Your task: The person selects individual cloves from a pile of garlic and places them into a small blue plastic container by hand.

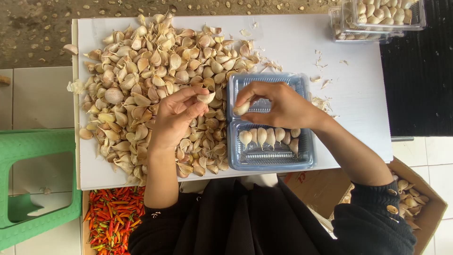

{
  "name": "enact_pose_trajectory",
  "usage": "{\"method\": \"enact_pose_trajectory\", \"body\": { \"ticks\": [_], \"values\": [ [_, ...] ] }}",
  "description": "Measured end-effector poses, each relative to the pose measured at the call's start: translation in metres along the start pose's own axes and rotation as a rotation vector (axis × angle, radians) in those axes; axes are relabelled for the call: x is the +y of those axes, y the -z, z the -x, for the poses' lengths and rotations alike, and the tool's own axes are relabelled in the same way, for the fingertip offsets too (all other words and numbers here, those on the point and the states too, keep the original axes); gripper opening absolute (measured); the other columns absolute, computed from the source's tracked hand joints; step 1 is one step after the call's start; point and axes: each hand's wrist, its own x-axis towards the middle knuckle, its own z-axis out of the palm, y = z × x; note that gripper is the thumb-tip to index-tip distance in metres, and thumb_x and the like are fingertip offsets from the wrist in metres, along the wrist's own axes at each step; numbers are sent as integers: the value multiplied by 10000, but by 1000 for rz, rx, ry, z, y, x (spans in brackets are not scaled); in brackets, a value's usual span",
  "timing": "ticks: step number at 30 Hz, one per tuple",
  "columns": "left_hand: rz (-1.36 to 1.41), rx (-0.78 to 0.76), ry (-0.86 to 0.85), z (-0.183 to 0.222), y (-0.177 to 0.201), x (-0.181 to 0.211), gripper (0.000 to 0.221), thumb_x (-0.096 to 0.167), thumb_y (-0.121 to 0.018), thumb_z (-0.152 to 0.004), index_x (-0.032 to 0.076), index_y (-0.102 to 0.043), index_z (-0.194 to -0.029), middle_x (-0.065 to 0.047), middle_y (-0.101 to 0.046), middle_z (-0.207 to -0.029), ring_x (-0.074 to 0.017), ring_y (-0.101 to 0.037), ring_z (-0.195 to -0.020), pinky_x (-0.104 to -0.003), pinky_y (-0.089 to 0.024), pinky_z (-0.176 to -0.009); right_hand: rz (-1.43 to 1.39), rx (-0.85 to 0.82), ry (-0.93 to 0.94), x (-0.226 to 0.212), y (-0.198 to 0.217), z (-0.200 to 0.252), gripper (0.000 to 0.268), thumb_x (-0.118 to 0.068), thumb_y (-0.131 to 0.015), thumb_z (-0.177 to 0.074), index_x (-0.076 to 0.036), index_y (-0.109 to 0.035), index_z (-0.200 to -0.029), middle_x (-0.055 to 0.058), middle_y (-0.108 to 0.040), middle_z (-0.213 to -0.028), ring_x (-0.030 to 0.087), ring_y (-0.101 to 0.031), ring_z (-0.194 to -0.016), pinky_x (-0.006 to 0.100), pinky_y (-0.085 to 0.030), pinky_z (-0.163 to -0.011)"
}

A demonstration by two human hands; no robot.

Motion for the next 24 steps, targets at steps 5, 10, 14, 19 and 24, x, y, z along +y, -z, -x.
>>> {"method": "enact_pose_trajectory", "body": {
  "ticks": [5,10,14,19,24],
  "values": [
    [161,-32,66,-2,-24,4,317,126,-672,-957,-1,-644,-1246,-157,-673,-1120,-221,-675,-1004,-344,-585,-928,-13,94,-13,-2,0,26,336,48,-814,-791,-18,-704,-1101,134,-763,-1000,261,-741,-932,420,-578,-929],
    [183,-115,112,-5,-37,5,321,127,-654,-966,2,-606,-1258,-143,-647,-1148,-230,-666,-1039,-397,-568,-1011,-64,147,-20,-3,-4,44,319,42,-800,-809,-44,-714,-1104,108,-767,-967,245,-743,-934,443,-559,-968],
    [129,-125,162,-7,-41,7,483,136,-684,-928,-10,-499,-1349,-141,-577,-1108,-244,-655,-1037,-415,-583,-997,-109,177,20,6,-9,56,266,67,-773,-820,-38,-689,-1049,132,-763,-1013,304,-732,-1050,481,-541,-993],
    [49,-130,158,-4,-49,3,438,112,-684,-923,-16,-519,-1308,-167,-600,-1059,-237,-662,-967,-384,-592,-932,-117,205,42,14,-12,68,258,68,-785,-807,-41,-680,-1016,150,-759,-1052,331,-717,-1089,492,-527,-998],
    [-112,-243,82,1,-65,7,256,66,-660,-959,38,-641,-1213,-164,-666,-997,-214,-686,-849,-338,-621,-756,-106,270,57,9,-18,70,270,50,-815,-787,-55,-676,-993,132,-762,-1046,256,-654,-991,384,-522,-855]
  ]
}}
